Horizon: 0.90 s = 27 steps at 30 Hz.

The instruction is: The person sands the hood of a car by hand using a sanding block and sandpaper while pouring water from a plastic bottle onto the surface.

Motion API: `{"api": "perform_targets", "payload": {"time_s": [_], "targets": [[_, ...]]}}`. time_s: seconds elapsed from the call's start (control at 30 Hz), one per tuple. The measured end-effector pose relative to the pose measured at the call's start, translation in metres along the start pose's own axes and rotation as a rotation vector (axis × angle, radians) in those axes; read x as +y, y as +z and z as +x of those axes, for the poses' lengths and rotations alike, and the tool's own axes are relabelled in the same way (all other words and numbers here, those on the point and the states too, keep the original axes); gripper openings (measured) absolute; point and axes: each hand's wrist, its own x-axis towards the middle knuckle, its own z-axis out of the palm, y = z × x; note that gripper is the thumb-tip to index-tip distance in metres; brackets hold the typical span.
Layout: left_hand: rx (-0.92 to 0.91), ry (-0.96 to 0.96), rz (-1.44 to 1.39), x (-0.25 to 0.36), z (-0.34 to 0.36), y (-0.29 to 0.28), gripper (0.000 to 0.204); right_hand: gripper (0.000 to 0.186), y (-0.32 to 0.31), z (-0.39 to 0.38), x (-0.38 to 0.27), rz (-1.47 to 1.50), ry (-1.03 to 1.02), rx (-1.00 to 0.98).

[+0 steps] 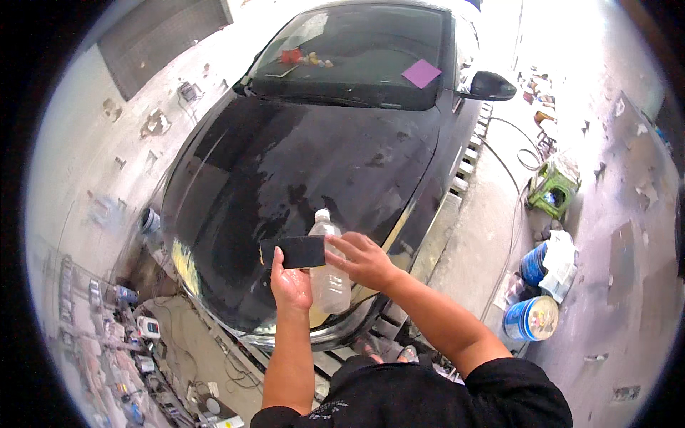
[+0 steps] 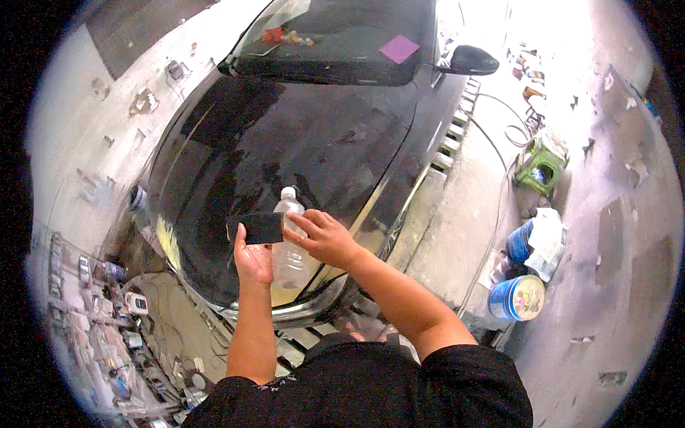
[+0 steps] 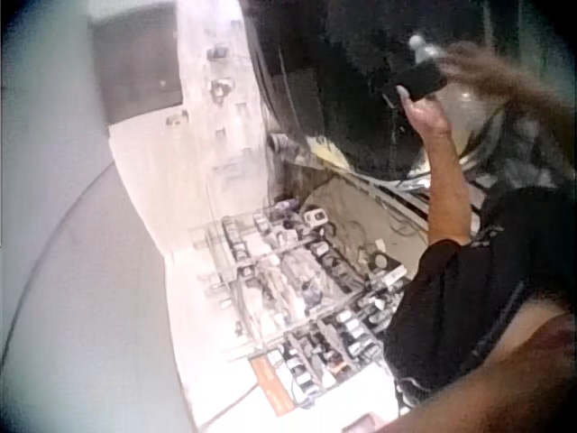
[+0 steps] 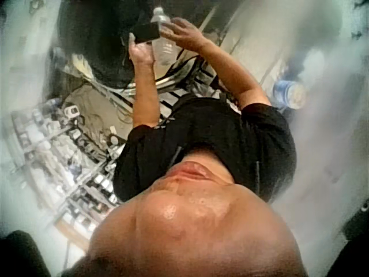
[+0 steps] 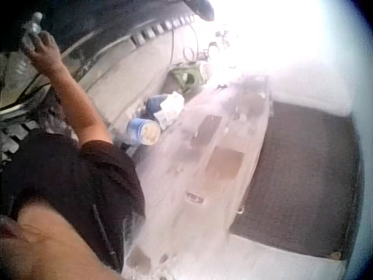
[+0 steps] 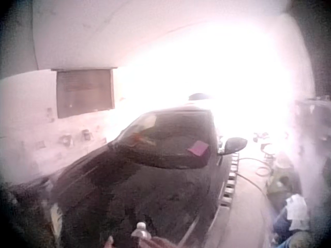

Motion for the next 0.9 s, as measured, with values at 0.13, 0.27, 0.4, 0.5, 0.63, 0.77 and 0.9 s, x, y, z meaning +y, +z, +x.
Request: {"api": "perform_targets", "payload": {"time_s": [0.13,0.27,0.4,0.5,0.63,0.77,0.9], "targets": [[-0.064,-0.047,0.118,-0.014,-0.007,0.016,0.052,0.043,0.0,0.004,0.016,0.05,-0.113,-0.018],[-0.109,-0.069,0.198,-0.022,0.006,0.004,0.056,0.033,-0.004,0.016,0.019,0.097,-0.08,-0.233],[-0.081,-0.008,0.233,-0.036,0.029,0.006,0.055,0.071,-0.016,0.024,0.039,0.327,0.078,-0.568],[-0.042,0.042,0.329,-0.045,0.043,0.017,0.058,0.095,-0.032,0.032,0.061,0.763,0.259,-0.673],[0.042,0.127,0.443,-0.065,0.074,0.021,0.061,0.07,-0.021,0.032,0.088,1.011,0.457,-0.438],[0.205,0.152,0.645,-0.089,0.114,0.011,0.052,0.025,-0.005,0.038,0.12,1.128,0.812,-0.15],[0.345,0.416,0.575,-0.139,0.144,0.088,0.037,0.01,-0.018,0.043,0.207,1.625,0.956,0.069]]}}
